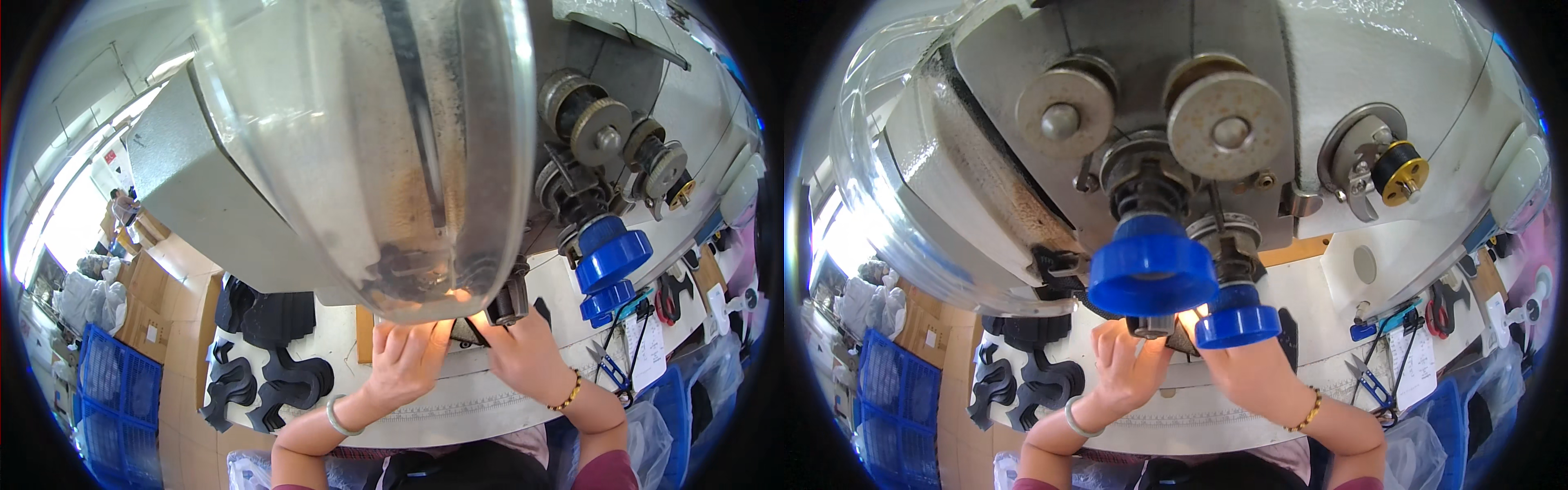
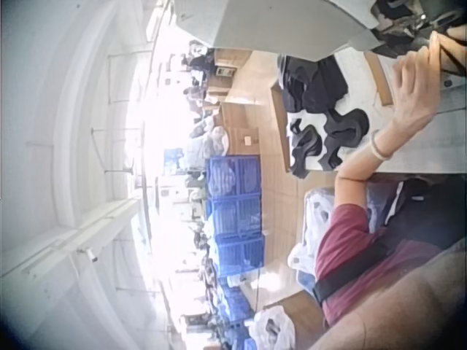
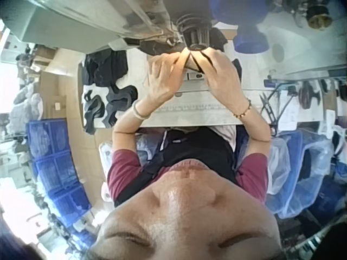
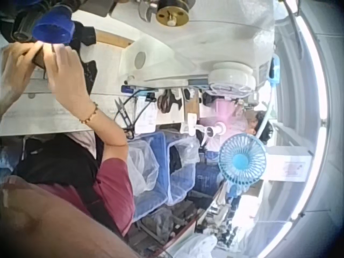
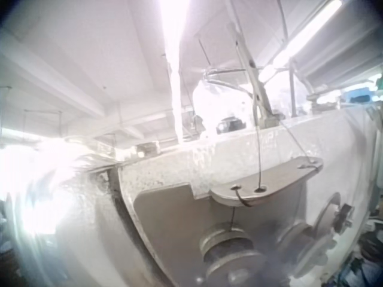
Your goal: The person aligns and stitches black shoe upper components together using a sewing machine.
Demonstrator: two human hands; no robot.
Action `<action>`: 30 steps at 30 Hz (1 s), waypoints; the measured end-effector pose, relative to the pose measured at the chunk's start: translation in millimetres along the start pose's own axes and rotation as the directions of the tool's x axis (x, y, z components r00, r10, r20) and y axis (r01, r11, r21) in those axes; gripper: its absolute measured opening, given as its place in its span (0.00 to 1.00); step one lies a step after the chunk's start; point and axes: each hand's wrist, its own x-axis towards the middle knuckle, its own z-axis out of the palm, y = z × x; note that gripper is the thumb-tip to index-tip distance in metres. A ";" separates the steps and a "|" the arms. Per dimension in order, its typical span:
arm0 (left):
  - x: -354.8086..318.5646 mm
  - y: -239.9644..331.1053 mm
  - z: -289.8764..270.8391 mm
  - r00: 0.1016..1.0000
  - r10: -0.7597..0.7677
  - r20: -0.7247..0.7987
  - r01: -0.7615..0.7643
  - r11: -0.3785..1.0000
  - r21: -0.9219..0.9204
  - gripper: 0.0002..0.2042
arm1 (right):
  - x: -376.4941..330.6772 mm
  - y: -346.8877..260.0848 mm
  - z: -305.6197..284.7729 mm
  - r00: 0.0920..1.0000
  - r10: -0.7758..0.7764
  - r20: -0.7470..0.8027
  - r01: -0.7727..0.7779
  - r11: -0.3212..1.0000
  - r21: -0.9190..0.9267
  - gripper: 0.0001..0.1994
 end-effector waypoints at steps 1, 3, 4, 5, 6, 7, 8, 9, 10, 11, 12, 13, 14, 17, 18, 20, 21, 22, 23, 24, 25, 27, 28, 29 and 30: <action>-1.5 -0.3 1.5 0.999 0.037 0.002 -0.037 0.999 0.008 0.19 | -0.9 -4.6 -1.6 0.998 -0.006 -0.061 0.005 1.000 -0.017 0.26; -4.2 -2.9 5.2 0.998 0.057 -0.021 -0.058 0.998 -0.015 0.19 | -0.3 -11.4 -15.5 0.997 0.063 -0.042 -0.059 0.995 0.079 0.26; -7.5 -6.1 5.5 0.997 0.063 -0.039 -0.064 0.998 -0.016 0.19 | 3.1 -14.9 -23.0 0.994 0.108 -0.010 -0.104 0.977 0.186 0.26; -10.5 -9.5 4.7 0.998 0.056 -0.036 -0.057 0.998 -0.004 0.19 | 5.0 -18.0 -36.8 0.973 0.218 0.078 -0.231 0.934 0.271 0.25; -11.1 -12.5 5.3 0.997 0.047 -0.055 -0.049 0.998 -0.033 0.18 | 7.3 -9.5 -37.1 0.974 0.210 0.080 -0.225 0.935 0.274 0.25; -10.6 -13.0 5.7 0.996 0.045 -0.076 -0.051 0.996 -0.074 0.18 | 7.1 0.0 -37.6 0.949 0.315 -0.011 -0.304 0.923 0.236 0.22; -9.7 -13.6 7.4 0.996 0.047 -0.077 -0.053 0.996 -0.077 0.18 | 7.6 12.8 -36.2 0.907 0.408 -0.104 -0.381 0.901 0.207 0.20; -8.2 -13.3 10.8 0.991 0.073 -0.112 -0.081 0.994 -0.073 0.18 | 4.5 36.1 -26.3 0.855 0.489 0.171 -0.512 0.745 0.429 0.20; -7.6 -13.1 12.1 0.985 0.095 -0.146 -0.105 0.993 -0.062 0.18 | 2.3 65.3 -12.2 0.767 0.461 0.446 -0.640 0.513 0.572 0.20; -6.9 -12.6 11.5 0.984 0.100 -0.146 -0.111 0.991 -0.071 0.18 | 0.1 88.1 -7.2 0.626 0.338 0.703 -0.778 0.336 0.531 0.16; -5.0 -10.9 11.5 0.985 0.101 -0.143 -0.115 0.989 -0.091 0.18 | -9.8 90.3 8.8 0.623 0.354 0.698 -0.781 0.330 0.530 0.16; -3.3 -9.8 12.7 0.985 0.101 -0.143 -0.116 0.988 -0.106 0.18 | -22.2 88.7 27.4 0.633 0.384 0.672 -0.742 0.057 0.668 0.15; -2.5 -10.1 15.8 0.984 0.100 -0.146 -0.117 0.988 -0.106 0.18 | -25.3 87.6 38.8 0.637 0.411 0.652 -0.627 -0.215 0.748 0.13; -7.3 -13.5 16.0 0.984 0.087 -0.157 -0.105 0.988 -0.112 0.12 | -3.1 56.0 25.5 0.658 0.410 0.632 -0.508 -0.378 0.774 0.14; -8.1 -14.1 14.7 0.985 0.086 -0.148 -0.102 0.990 -0.102 0.12 | -2.1 52.2 24.2 0.671 0.402 0.623 -0.496 -0.381 0.780 0.15; -9.4 -17.4 13.7 0.987 0.082 -0.136 -0.095 0.991 -0.093 0.12 | 2.1 39.6 20.8 0.666 0.449 0.596 -0.474 -0.362 0.802 0.16; -8.9 -20.3 14.9 0.984 0.078 -0.160 -0.095 0.990 -0.100 0.13 | 3.8 36.2 19.8 0.663 0.498 0.559 -0.449 -0.333 0.829 0.16; -8.4 -22.1 15.6 0.980 0.073 -0.184 -0.094 0.990 -0.105 0.15 | 3.0 34.3 20.4 0.662 0.499 0.560 -0.451 -0.331 0.829 0.16; -7.3 -21.8 14.7 0.980 0.069 -0.185 -0.089 0.991 -0.101 0.17 | 0.7 31.6 21.4 0.662 0.504 0.555 -0.456 -0.317 0.832 0.16; -5.7 -22.7 14.1 0.980 0.068 -0.189 -0.089 0.991 -0.103 0.17 | -1.2 29.7 22.3 0.662 0.512 0.548 -0.459 -0.302 0.836 0.17; -4.4 -24.6 12.8 0.984 0.058 -0.167 -0.081 0.987 -0.135 0.19 | -2.1 27.2 21.9 0.671 0.511 0.537 -0.468 -0.270 0.842 0.15; -4.2 -29.0 9.9 0.988 0.050 -0.149 -0.074 0.984 -0.162 0.20 | -4.0 19.7 23.0 0.682 0.514 0.520 -0.470 -0.236 0.850 0.14; -5.4 -31.2 7.6 0.988 0.059 -0.141 -0.086 0.978 -0.192 0.20 | -4.7 15.5 23.8 0.692 0.516 0.505 -0.472 -0.207 0.857 0.13; -6.5 -32.8 6.0 0.989 0.068 -0.133 -0.097 0.970 -0.221 0.20 | -5.1 11.4 25.0 0.714 0.507 0.483 -0.483 -0.143 0.864 0.12; -7.1 -33.8 6.9 0.988 0.071 -0.137 -0.101 0.970 -0.222 0.20 | -6.6 7.6 27.7 0.720 0.518 0.462 -0.455 -0.151 0.878 0.12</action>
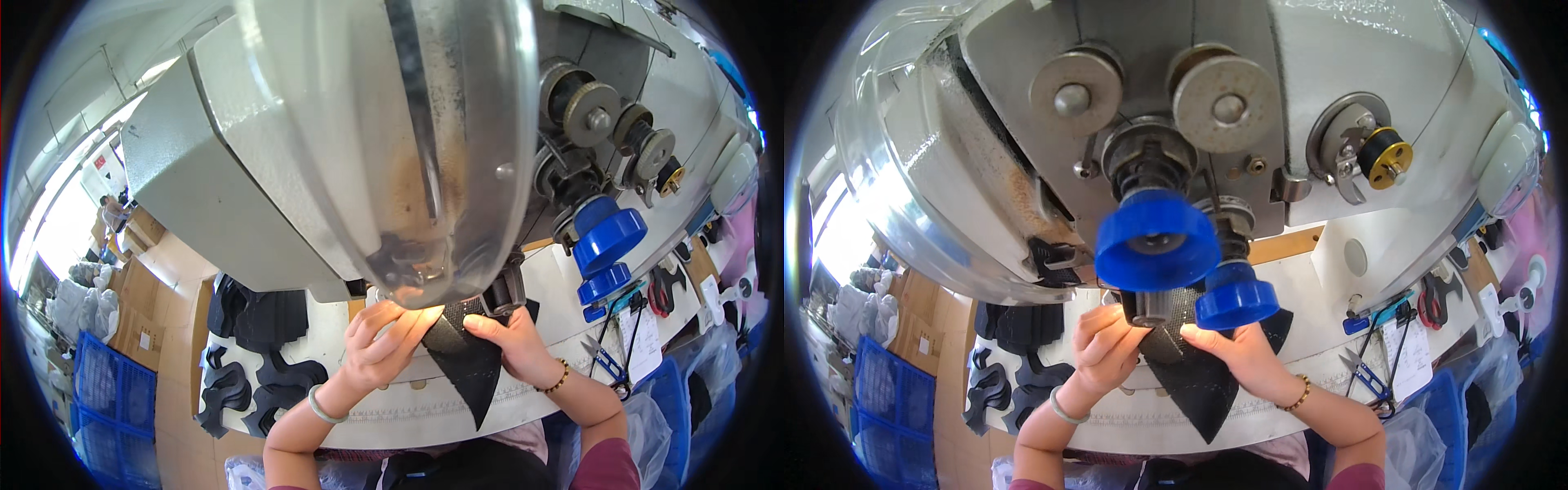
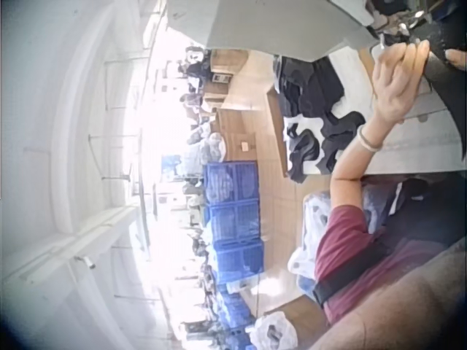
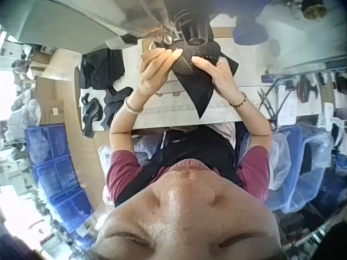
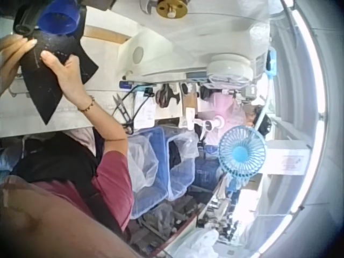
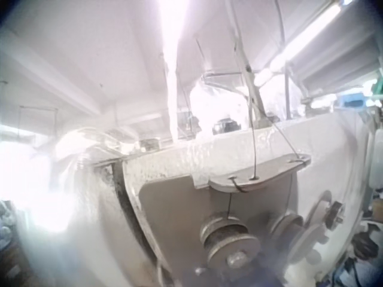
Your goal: The person aligns and stitches black shoe upper components together using a sewing machine.
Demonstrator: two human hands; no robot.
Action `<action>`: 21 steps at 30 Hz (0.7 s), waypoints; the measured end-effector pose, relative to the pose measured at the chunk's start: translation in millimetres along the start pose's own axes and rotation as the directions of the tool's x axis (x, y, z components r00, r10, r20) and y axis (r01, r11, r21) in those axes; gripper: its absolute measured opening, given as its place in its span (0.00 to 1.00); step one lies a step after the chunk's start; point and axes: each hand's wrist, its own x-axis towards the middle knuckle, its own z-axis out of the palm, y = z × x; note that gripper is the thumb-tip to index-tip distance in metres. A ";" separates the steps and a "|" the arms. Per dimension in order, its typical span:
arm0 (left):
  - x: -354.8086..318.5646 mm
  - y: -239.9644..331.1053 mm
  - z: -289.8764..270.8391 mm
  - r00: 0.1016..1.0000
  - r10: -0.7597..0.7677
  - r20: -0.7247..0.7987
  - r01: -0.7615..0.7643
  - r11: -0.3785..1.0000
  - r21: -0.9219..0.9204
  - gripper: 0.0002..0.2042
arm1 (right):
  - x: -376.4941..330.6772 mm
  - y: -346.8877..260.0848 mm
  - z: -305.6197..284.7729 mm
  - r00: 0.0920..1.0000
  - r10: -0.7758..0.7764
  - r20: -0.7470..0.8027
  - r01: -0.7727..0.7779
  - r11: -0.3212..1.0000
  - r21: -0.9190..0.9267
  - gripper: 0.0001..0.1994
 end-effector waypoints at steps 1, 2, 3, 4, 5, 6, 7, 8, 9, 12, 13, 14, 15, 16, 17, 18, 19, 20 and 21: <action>-1.1 -1.2 1.3 1.000 0.018 -0.020 -0.018 1.000 -0.016 0.20 | -0.9 4.3 2.1 0.999 -0.033 0.003 0.033 0.999 0.015 0.12; -2.2 -2.6 3.0 0.999 0.036 -0.040 -0.037 0.999 -0.032 0.20 | -1.3 7.3 3.0 0.998 -0.066 0.005 0.065 0.997 0.030 0.12; -3.9 -3.7 3.2 0.997 0.054 -0.051 -0.055 0.998 -0.017 0.21 | -2.7 8.6 3.9 0.998 -0.068 0.006 0.067 0.997 0.031 0.12; -4.4 -4.5 2.4 0.997 0.056 -0.051 -0.057 0.998 -0.018 0.21 | -3.9 9.2 4.8 0.999 -0.045 0.016 0.044 0.999 0.010 0.12; -5.0 -5.6 1.7 0.997 0.063 -0.043 -0.064 0.998 -0.028 0.21 | -4.5 9.7 5.6 0.999 -0.021 0.025 0.021 1.000 -0.011 0.12; -5.9 -6.0 1.3 0.997 0.068 -0.034 -0.069 0.997 -0.042 0.20 | -5.4 10.8 6.2 1.000 -0.020 0.021 0.020 1.000 -0.010 0.12; -6.9 -7.3 1.0 0.997 0.068 -0.032 -0.069 0.997 -0.047 0.20 | -6.1 11.8 7.3 1.000 -0.014 0.024 0.015 0.999 -0.033 0.10; -7.9 -9.2 0.8 0.996 0.082 -0.039 -0.084 0.995 -0.058 0.20 | -6.9 13.1 8.9 1.000 -0.009 0.026 0.010 0.998 -0.055 0.09; -7.9 -11.9 1.4 0.994 0.094 -0.049 -0.098 0.993 -0.066 0.19 | -7.1 12.1 12.4 1.000 -0.008 0.025 0.009 0.998 -0.057 0.09; -4.7 -18.1 1.5 0.991 0.117 -0.062 -0.123 0.988 -0.096 0.17 | -10.3 11.4 14.9 0.999 -0.046 -0.012 0.046 0.997 -0.057 0.10; -5.1 -19.4 1.9 0.991 0.118 -0.065 -0.124 0.988 -0.094 0.17 | -11.0 14.4 4.8 0.998 0.014 0.056 -0.004 0.985 -0.173 0.10; -6.2 -20.6 2.6 0.990 0.122 -0.077 -0.130 0.986 -0.106 0.16 | -10.7 15.5 -0.8 0.990 0.082 0.116 -0.045 0.956 -0.290 0.11; -7.3 -20.9 3.2 0.988 0.126 -0.087 -0.136 0.983 -0.123 0.15 | -11.7 8.5 0.7 0.984 0.133 0.123 -0.086 0.940 -0.330 0.11; -7.2 -21.5 3.3 0.988 0.127 -0.087 -0.137 0.983 -0.125 0.15 | -11.4 11.3 1.3 0.984 0.133 0.121 -0.086 0.940 -0.329 0.11; -6.7 -22.4 3.5 0.990 0.117 -0.077 -0.127 0.983 -0.136 0.14 | -10.5 16.3 3.0 0.993 0.049 0.112 -0.023 0.974 -0.225 0.11; -6.4 -22.4 3.2 0.992 0.107 -0.066 -0.116 0.982 -0.150 0.14 | -10.8 19.6 5.3 0.995 -0.032 0.090 0.043 0.992 -0.120 0.11; -5.7 -22.3 2.1 0.992 0.108 -0.064 -0.117 0.981 -0.156 0.14 | -11.2 19.1 7.7 0.996 -0.032 0.085 0.042 0.992 -0.117 0.11; -4.5 -22.2 0.4 0.995 0.092 -0.032 -0.096 0.978 -0.184 0.14 | -11.6 16.8 10.3 0.993 -0.085 0.086 0.091 0.993 -0.075 0.12; -5.1 -23.2 -1.0 0.998 0.070 0.000 -0.069 0.976 -0.204 0.13 | -10.1 15.0 13.4 0.987 -0.133 0.092 0.137 0.990 -0.034 0.12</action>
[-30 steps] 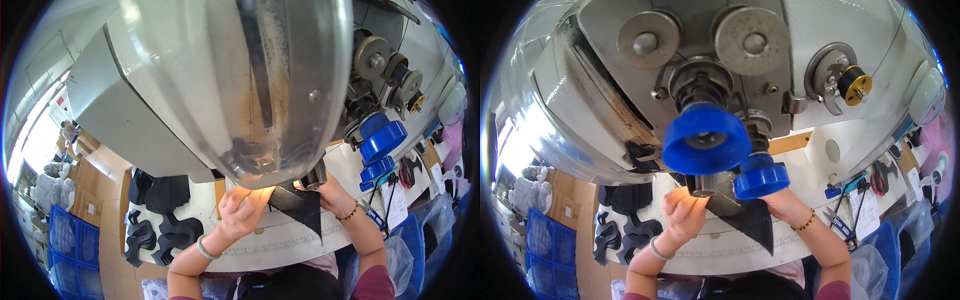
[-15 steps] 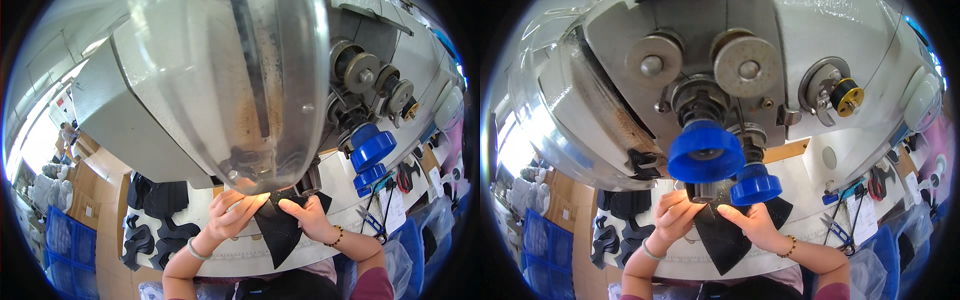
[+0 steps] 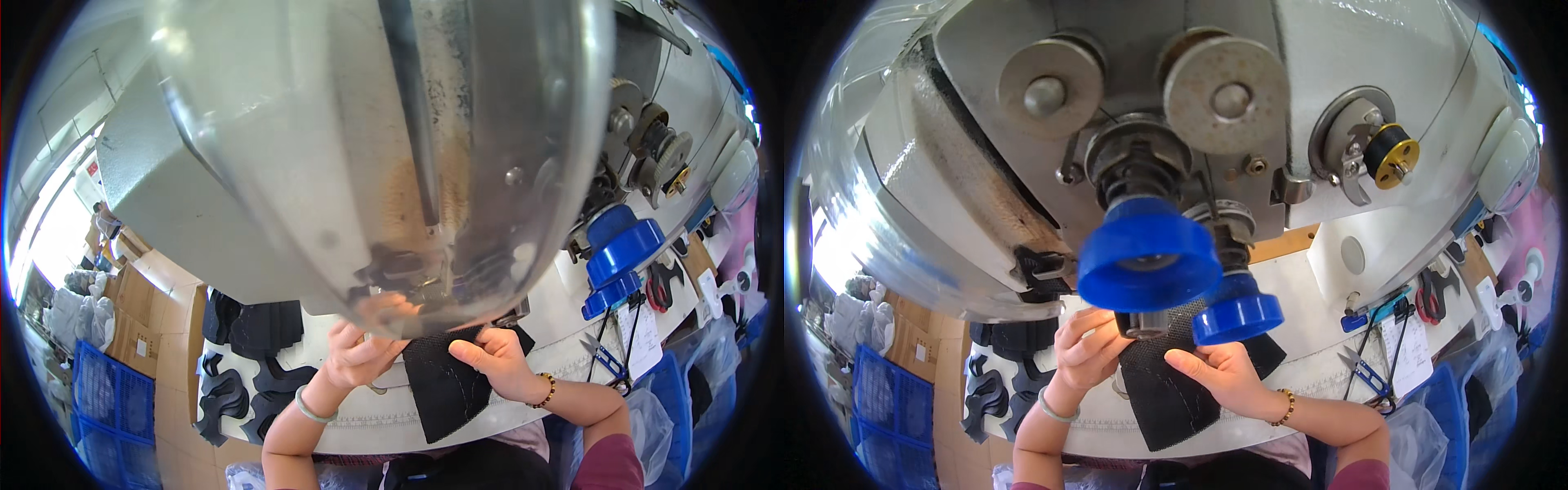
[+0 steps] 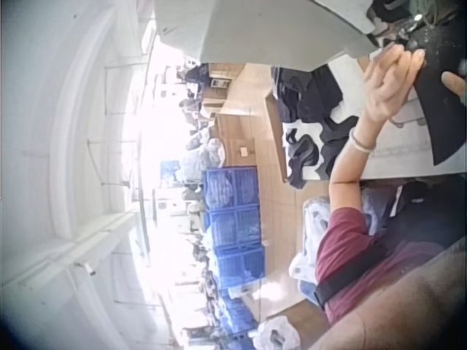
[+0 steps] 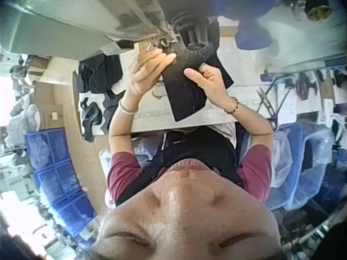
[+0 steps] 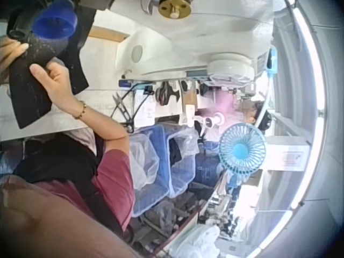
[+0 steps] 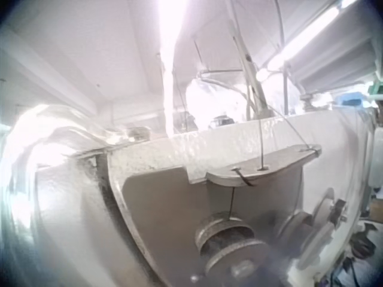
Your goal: The person aligns and stitches black shoe upper components together using a sewing machine.
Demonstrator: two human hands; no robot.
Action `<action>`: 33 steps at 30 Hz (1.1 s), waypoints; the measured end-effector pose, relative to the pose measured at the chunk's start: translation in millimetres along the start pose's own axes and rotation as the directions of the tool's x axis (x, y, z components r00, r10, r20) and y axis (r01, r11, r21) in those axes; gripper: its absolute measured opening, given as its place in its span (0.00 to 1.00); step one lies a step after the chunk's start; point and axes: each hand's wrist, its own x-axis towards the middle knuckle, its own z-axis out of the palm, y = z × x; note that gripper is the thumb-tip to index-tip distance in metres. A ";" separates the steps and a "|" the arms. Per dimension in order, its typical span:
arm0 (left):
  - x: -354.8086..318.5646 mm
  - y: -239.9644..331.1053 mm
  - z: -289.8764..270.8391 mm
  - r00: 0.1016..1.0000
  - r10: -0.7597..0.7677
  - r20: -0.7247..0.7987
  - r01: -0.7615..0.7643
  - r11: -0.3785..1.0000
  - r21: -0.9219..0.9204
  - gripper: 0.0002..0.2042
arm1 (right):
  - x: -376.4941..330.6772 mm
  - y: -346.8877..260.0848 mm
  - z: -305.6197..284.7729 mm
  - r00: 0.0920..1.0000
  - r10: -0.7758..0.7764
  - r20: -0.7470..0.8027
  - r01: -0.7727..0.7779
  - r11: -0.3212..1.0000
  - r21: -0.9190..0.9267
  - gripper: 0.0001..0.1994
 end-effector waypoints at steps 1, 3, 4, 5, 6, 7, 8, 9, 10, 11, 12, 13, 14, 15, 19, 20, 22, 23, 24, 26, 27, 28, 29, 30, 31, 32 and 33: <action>-0.7 -1.1 -0.2 1.000 -0.004 0.001 0.004 1.000 0.000 0.13 | 1.0 -2.2 3.1 1.000 0.004 0.001 -0.004 1.000 0.001 0.12; -0.1 -2.4 -0.1 1.000 -0.005 -0.015 0.005 1.000 -0.004 0.11 | 1.0 -6.7 7.3 0.999 0.029 -0.028 -0.027 0.997 0.066 0.10; 2.1 -1.3 -1.0 1.000 -0.004 -0.016 0.004 1.000 -0.004 0.11 | -0.5 -4.7 3.6 0.999 0.028 -0.029 -0.026 0.998 0.065 0.10; 5.0 0.7 -2.6 1.000 -0.020 -0.004 0.020 1.000 0.022 0.12 | -3.1 -0.7 -2.9 0.999 0.045 -0.002 -0.045 0.998 -0.036 0.08; 7.0 1.5 -3.1 0.999 -0.035 0.006 0.035 0.998 0.049 0.13 | -4.4 1.2 -6.7 0.998 0.063 0.023 -0.059 0.989 -0.137 0.08; 6.9 0.9 -2.8 0.999 -0.035 0.004 0.035 0.998 0.051 0.13 | -4.7 0.8 -5.9 0.998 0.062 0.025 -0.058 0.989 -0.139 0.08; 6.1 0.0 -2.7 0.999 -0.040 0.007 0.039 0.998 0.050 0.16 | -5.0 -0.2 -3.7 0.998 0.064 0.013 -0.062 0.993 -0.101 0.09; 5.5 -1.4 -2.6 0.999 -0.044 0.010 0.044 0.998 0.047 0.18 | -4.6 -1.4 -1.9 0.998 0.067 0.000 -0.067 0.996 -0.064 0.10; 4.8 -1.4 -3.8 0.999 -0.044 0.006 0.044 0.998 0.047 0.18 | -4.5 -3.5 0.0 0.998 0.066 0.001 -0.066 0.996 -0.068 0.10; 3.5 -0.5 -5.6 0.994 -0.092 0.057 0.090 0.995 0.036 0.20 | -4.9 -5.8 2.1 0.996 0.087 -0.026 -0.089 0.993 -0.071 0.10; 3.1 0.8 -7.7 0.985 -0.139 0.107 0.136 0.990 0.030 0.22 | -4.8 -7.8 3.5 0.993 0.107 -0.048 -0.110 0.991 -0.075 0.10; 2.6 1.6 -8.6 0.985 -0.140 0.102 0.137 0.990 0.034 0.22 | -5.1 -8.9 2.2 0.993 0.106 -0.044 -0.110 0.991 -0.080 0.10; 1.9 2.5 -9.5 0.983 -0.144 0.113 0.137 0.988 0.066 0.22 | -5.6 -9.4 -0.8 0.998 0.007 -0.067 -0.021 0.979 -0.204 0.10; 1.0 2.7 -10.6 0.981 -0.148 0.125 0.136 0.986 0.100 0.22 | -4.3 -8.1 -2.5 0.993 -0.095 -0.076 0.065 0.943 -0.326 0.11; -2.2 6.4 -13.4 0.964 -0.208 0.167 0.191 0.975 0.110 0.24 | 24.5 -11.8 -43.2 0.941 -0.190 -0.281 0.114 0.957 -0.266 0.10; -0.9 6.5 -11.2 0.964 -0.215 0.158 0.202 0.975 0.090 0.25 | 35.6 -4.6 -55.6 0.870 -0.439 -0.226 0.320 0.850 -0.419 0.11; 0.8 5.6 -8.5 0.969 -0.205 0.137 0.199 0.979 0.054 0.26 | 82.5 2.5 -98.2 0.772 -0.611 -0.173 0.200 0.493 -0.847 0.12; -0.5 5.0 -8.1 0.967 -0.214 0.137 0.208 0.977 0.055 0.26 | 80.6 9.4 -102.6 0.778 -0.604 -0.171 0.198 0.494 -0.847 0.12; 4.1 6.5 -3.7 0.973 -0.207 0.105 0.207 0.978 0.008 0.25 | 71.9 2.1 -117.9 0.778 -0.605 -0.169 0.188 0.482 -0.856 0.12; 4.0 8.9 -4.0 0.972 -0.221 0.077 0.222 0.975 -0.005 0.23 | 87.8 4.8 -127.4 0.811 -0.569 -0.134 0.207 0.494 -0.845 0.13; 6.6 9.6 0.7 0.971 -0.226 0.084 0.226 0.974 -0.001 0.23 | 143.6 -8.2 -103.7 0.824 -0.553 -0.124 0.211 0.502 -0.839 0.13; 1.8 10.5 -6.1 0.964 -0.251 0.082 0.250 0.968 0.026 0.24 | 153.0 0.1 -96.3 0.851 -0.519 -0.079 0.236 0.513 -0.825 0.13; -1.6 13.5 -11.9 0.959 -0.273 0.081 0.270 0.962 0.045 0.24 | 158.8 1.9 -96.3 0.873 -0.487 -0.040 0.255 0.524 -0.813 0.13; -1.5 16.3 -17.5 0.945 -0.305 0.122 0.304 0.952 0.028 0.25 | 159.6 4.3 -100.7 0.891 -0.453 -0.005 0.268 0.535 -0.802 0.14; 6.6 20.9 -27.4 0.937 -0.320 0.138 0.321 0.947 0.016 0.23 | 159.2 5.5 -98.9 0.906 -0.421 0.034 0.283 0.546 -0.788 0.14; 2.3 21.6 -33.8 0.916 -0.391 0.093 0.388 0.920 0.055 0.19 | 157.1 5.5 -96.9 0.918 -0.390 0.074 0.299 0.558 -0.774 0.14; -5.2 23.0 -39.9 0.890 -0.454 0.047 0.449 0.889 0.090 0.16 | 150.5 4.9 -101.8 0.926 -0.360 0.110 0.313 0.572 -0.758 0.14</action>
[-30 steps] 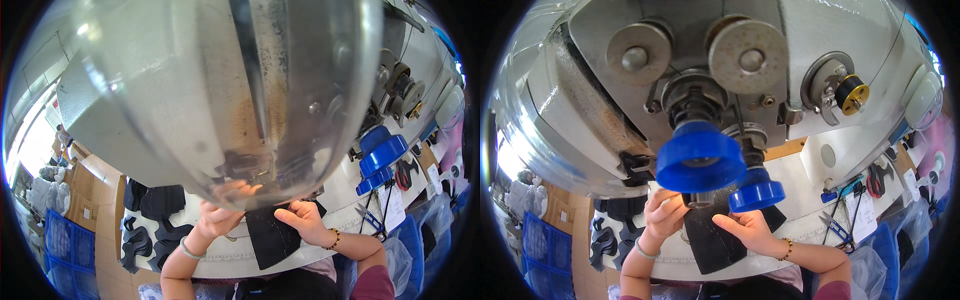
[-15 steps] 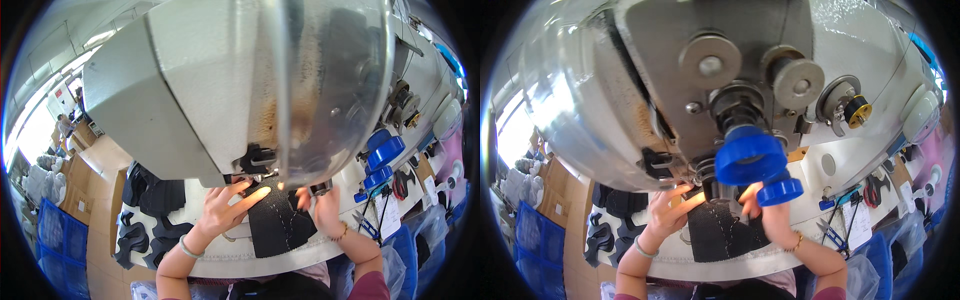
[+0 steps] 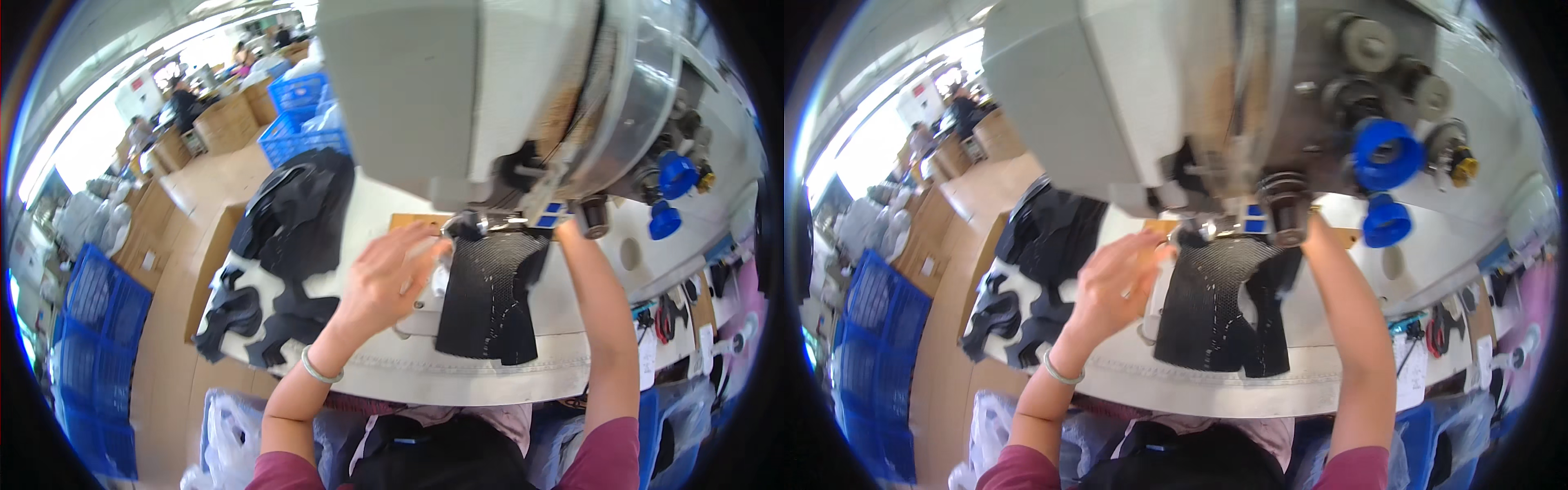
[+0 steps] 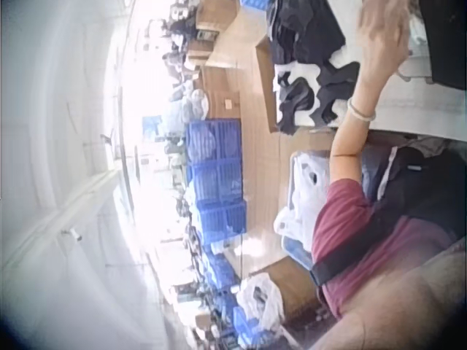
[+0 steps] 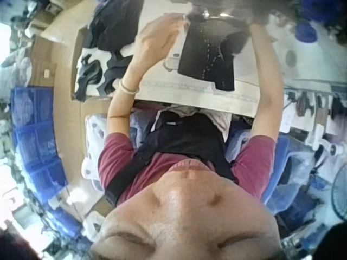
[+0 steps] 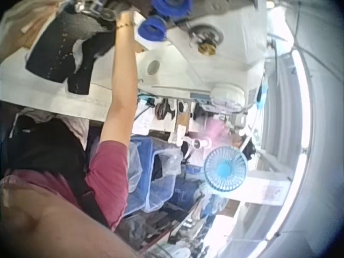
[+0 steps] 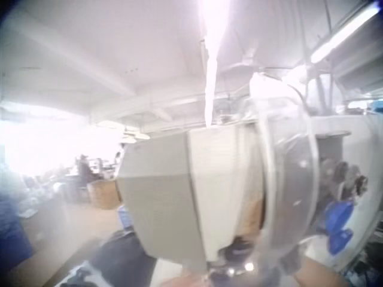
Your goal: The person aligns and stitches black shoe upper components together using a sewing machine.
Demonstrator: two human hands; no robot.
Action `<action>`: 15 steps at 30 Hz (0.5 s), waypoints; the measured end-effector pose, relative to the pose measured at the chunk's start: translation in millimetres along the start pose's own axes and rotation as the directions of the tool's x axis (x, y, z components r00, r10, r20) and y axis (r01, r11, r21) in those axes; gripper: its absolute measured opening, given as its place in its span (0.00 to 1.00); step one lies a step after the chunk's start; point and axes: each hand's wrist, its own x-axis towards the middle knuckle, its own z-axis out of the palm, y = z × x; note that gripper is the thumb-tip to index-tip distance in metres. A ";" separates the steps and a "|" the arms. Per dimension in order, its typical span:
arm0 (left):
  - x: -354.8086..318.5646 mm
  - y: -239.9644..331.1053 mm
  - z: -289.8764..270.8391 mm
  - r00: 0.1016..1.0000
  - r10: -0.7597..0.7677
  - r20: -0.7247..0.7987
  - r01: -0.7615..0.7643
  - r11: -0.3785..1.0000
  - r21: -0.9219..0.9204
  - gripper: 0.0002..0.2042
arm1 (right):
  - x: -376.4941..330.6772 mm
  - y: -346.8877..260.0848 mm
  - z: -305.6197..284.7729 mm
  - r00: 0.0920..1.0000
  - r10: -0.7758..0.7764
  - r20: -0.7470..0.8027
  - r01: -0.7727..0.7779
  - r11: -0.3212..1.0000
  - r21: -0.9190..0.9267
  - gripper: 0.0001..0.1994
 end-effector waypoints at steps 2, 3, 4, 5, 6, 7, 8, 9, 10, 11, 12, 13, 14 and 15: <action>-28.7 -23.6 -20.5 0.931 -0.357 -0.080 0.366 0.916 0.164 0.05 | -2.6 17.6 -29.7 0.997 -0.018 0.077 0.015 0.999 0.040 0.15; -42.3 -34.0 -35.2 0.842 -0.529 -0.107 0.538 0.809 0.237 0.05 | -3.8 37.2 -62.8 0.994 -0.025 0.109 0.019 0.998 0.055 0.15; -53.3 -46.1 -45.1 0.780 -0.612 -0.133 0.611 0.697 0.375 0.08 | 10.3 38.7 -91.9 0.992 -0.024 0.126 0.017 0.998 0.056 0.15; -70.4 -62.9 -49.9 0.755 -0.641 -0.138 0.605 0.599 0.524 0.09 | 4.6 45.9 -101.1 0.990 -0.021 0.136 0.015 0.999 0.051 0.16; -103.5 -75.2 -71.8 0.681 -0.716 -0.150 0.577 0.399 0.713 0.12 | -0.9 -12.0 -76.8 0.954 0.014 0.298 0.097 0.930 -0.355 0.19; -122.8 -80.3 -84.0 0.606 -0.782 -0.142 0.584 0.317 0.748 0.13 | -5.1 -85.6 -50.7 0.908 0.250 0.336 -0.162 0.950 -0.269 0.21; -131.0 -83.4 -85.1 0.543 -0.832 -0.115 0.580 0.273 0.768 0.15 | -18.8 -101.6 -47.7 0.892 0.350 0.287 -0.355 0.934 -0.035 0.21; -138.7 -85.0 -84.9 0.537 -0.835 -0.118 0.582 0.265 0.769 0.15 | -30.0 -116.6 -49.4 0.763 0.542 0.352 -0.537 0.835 -0.122 0.17; -143.6 -87.5 -82.6 0.521 -0.845 -0.122 0.622 0.277 0.733 0.15 | -47.1 -118.6 -46.3 0.800 0.380 0.465 -0.463 0.883 0.075 0.11; -144.6 -89.1 -79.6 0.507 -0.854 -0.119 0.658 0.294 0.694 0.16 | -61.1 -132.8 -41.5 0.764 0.345 0.545 -0.479 0.869 0.123 0.07; -141.7 -88.3 -77.3 0.512 -0.852 -0.112 0.655 0.303 0.692 0.16 | -78.4 -137.2 -35.7 0.799 0.322 0.507 -0.443 0.886 0.136 0.06; -140.2 -87.7 -75.9 0.494 -0.862 -0.110 0.666 0.294 0.686 0.16 | -91.6 -142.7 -25.3 0.847 0.307 0.434 -0.387 0.916 0.105 0.06; -140.2 -86.5 -76.3 0.475 -0.873 -0.111 0.677 0.281 0.680 0.16 | -101.0 -148.4 -14.3 0.888 0.285 0.361 -0.330 0.941 0.070 0.07; -138.7 -84.2 -76.8 0.477 -0.873 -0.101 0.673 0.288 0.682 0.16 | -107.7 -152.6 -6.6 0.918 0.262 0.297 -0.292 0.954 0.062 0.08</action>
